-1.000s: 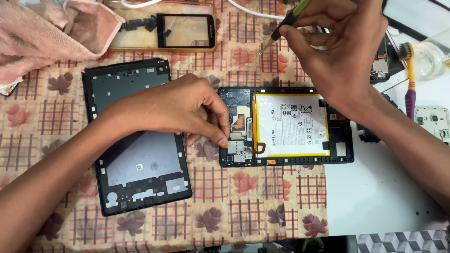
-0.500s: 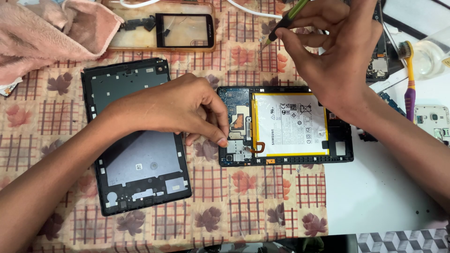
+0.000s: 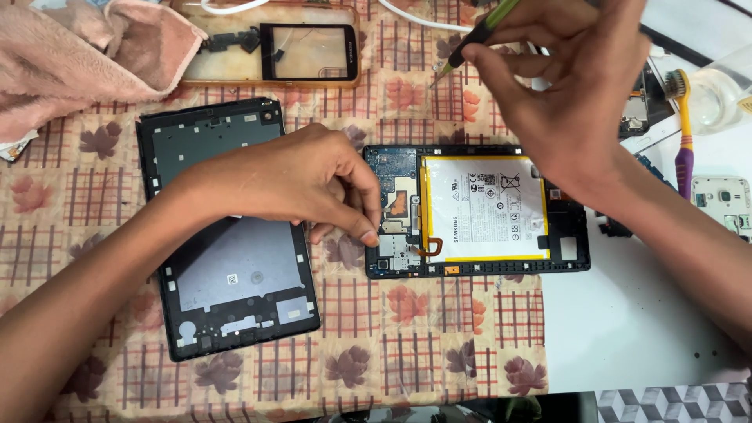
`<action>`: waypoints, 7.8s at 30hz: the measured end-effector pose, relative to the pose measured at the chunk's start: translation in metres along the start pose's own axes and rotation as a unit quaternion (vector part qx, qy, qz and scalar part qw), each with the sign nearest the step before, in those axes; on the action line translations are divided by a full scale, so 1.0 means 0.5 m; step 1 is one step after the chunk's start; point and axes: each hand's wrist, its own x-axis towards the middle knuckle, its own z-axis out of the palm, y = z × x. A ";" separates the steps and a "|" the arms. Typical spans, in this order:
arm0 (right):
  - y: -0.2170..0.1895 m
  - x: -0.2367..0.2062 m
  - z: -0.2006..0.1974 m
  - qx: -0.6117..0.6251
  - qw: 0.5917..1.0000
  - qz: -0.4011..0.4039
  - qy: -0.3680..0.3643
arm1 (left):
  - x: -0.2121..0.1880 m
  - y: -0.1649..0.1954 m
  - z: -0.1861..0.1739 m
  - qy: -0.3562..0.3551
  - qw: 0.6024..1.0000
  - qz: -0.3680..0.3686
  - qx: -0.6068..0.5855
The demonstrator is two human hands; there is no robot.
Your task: The person uses a screwdriver to remove screws from a disassembled tablet, detaches a small component, and continues unscrewing parts around the battery and motherboard. The person handles the tablet frame, battery, and internal components while working on a patterned tablecloth.
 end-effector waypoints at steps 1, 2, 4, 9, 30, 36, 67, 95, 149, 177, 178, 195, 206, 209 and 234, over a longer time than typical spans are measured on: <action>-0.005 0.005 -0.006 0.004 1.000 0.003 -0.004 | -0.001 -0.001 -0.001 -0.001 1.000 0.004 0.002; -0.013 0.009 -0.013 0.013 1.000 0.011 -0.011 | -0.003 -0.002 -0.002 -0.002 1.000 0.008 0.005; -0.035 0.017 -0.032 0.037 0.998 0.032 -0.025 | -0.004 -0.006 -0.004 -0.002 1.000 0.008 -0.001; -0.114 0.029 -0.073 0.089 0.991 0.074 -0.068 | 0.000 -0.021 -0.003 0.007 0.999 0.001 -0.052; -0.184 0.034 -0.025 0.092 0.983 0.134 -0.085 | -0.003 0.013 0.006 0.118 0.986 -0.046 -0.105; -0.167 0.024 -0.015 0.108 0.981 0.145 -0.066 | -0.001 0.022 0.005 0.126 0.982 -0.061 -0.126; -0.165 0.007 0.015 0.110 0.984 0.131 -0.058 | -0.004 0.016 0.008 0.134 0.988 -0.037 -0.073; -0.144 -0.012 0.021 0.076 0.993 -0.024 -0.084 | 0.013 0.015 0.020 0.130 0.990 -0.022 -0.056; -0.154 0.013 -0.005 0.140 0.982 0.092 -0.087 | 0.006 0.034 0.011 0.116 0.986 -0.019 -0.121; -0.141 -0.009 0.015 0.226 0.960 0.151 -0.065 | 0.012 0.053 0.013 0.121 0.986 -0.048 -0.107; -0.141 -0.006 0.016 0.216 0.965 0.134 -0.068 | 0.010 0.053 0.012 0.120 0.986 -0.042 -0.104; -0.162 -0.014 0.009 0.234 0.949 0.147 -0.149 | 0.010 0.038 0.013 0.113 0.985 -0.014 -0.133; -0.158 -0.002 0.009 0.260 0.956 0.077 -0.110 | 0.006 0.045 0.014 0.121 0.985 -0.021 -0.124; -0.162 -0.007 0.007 0.257 0.940 0.168 -0.146 | 0.005 0.049 0.015 0.124 0.985 -0.031 -0.117; -0.142 -0.015 0.014 0.188 0.955 0.201 -0.110 | 0.007 0.046 0.012 0.122 0.985 -0.030 -0.122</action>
